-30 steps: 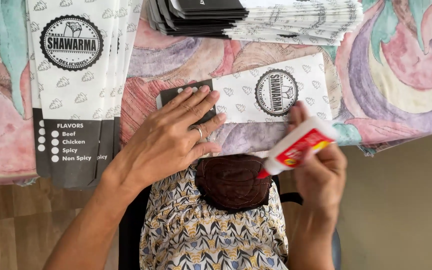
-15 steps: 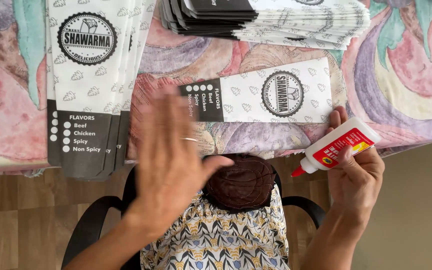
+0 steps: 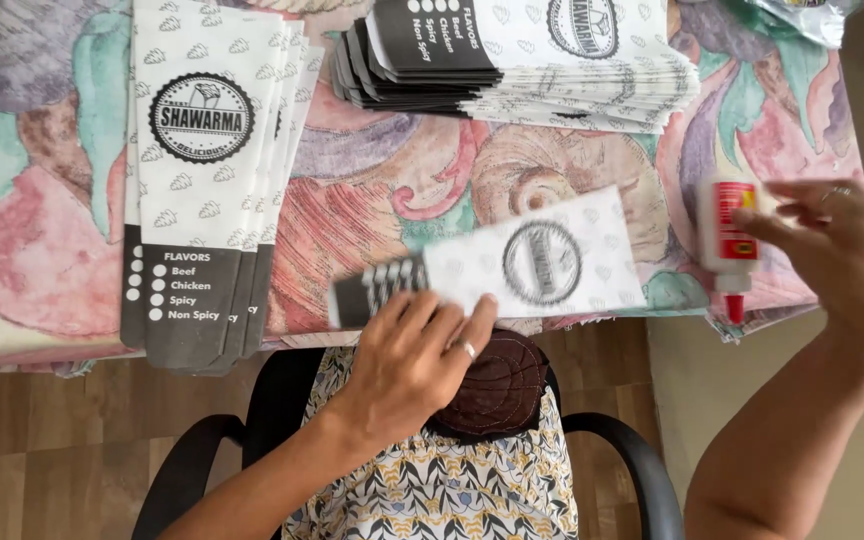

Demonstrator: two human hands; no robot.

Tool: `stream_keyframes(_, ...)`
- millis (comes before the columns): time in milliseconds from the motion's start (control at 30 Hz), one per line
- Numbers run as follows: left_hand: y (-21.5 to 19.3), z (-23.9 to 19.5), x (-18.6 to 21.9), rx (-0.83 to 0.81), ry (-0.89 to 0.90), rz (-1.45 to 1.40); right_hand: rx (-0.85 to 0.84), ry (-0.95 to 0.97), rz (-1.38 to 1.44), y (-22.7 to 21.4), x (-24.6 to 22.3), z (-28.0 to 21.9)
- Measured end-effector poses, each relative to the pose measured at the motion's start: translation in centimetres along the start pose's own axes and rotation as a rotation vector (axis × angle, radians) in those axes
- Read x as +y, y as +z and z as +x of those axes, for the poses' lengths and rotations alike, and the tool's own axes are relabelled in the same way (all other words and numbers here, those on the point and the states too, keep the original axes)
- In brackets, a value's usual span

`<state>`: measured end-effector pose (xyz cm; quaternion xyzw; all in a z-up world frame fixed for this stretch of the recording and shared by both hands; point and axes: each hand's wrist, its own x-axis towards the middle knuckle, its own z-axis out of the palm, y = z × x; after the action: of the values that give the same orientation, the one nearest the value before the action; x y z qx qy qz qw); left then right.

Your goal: The person repeatedly applies glue to the edge of a printed paper wrapper and folds it to form a small pouch. They press the glued edge to secure it and place the finished pouch into a growing stack. The process is repeated continuously throughout the clip.

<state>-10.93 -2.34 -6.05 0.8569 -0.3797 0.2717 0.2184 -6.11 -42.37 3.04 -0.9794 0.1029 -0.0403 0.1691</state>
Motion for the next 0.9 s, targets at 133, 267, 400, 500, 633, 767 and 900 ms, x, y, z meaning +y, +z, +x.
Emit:
stream_keyframes(133, -5.5, 1.7, -1.8, 0.222, -0.198, -0.284, 0.303, -0.377, -0.172, 2.0, -2.1, 3.4)
stream_keyframes(267, -10.4, 1.6, -5.8, 0.371, -0.635, -0.17, 0.32, -0.803, 0.103, 4.1, -10.2, 5.7)
stream_keyframes(400, -11.3, -0.8, -9.8, 0.259, -0.788, 0.143, 0.213, -1.002, 0.06, 6.3, -13.8, 8.3)
stream_keyframes(500, -10.7, -1.6, -10.2, 0.099, -0.781, 0.5, 0.446, -1.068, -0.043, 8.2, -12.0, 9.1)
stream_keyframes(633, -10.2, -0.3, -8.3, 0.196, -0.638, 0.451, 0.486, -1.098, 0.021, 7.9, -11.9, 3.6)
stream_keyframes(767, -6.5, 2.2, -5.7, 0.21, -0.254, 0.159, 0.305, -1.075, 0.028, 8.6, -12.1, -1.8)
stream_keyframes(900, -1.7, 2.6, -4.3, -0.118, -0.157, -0.062, 0.284, -0.818, 0.15, 7.5, -8.8, -3.4)
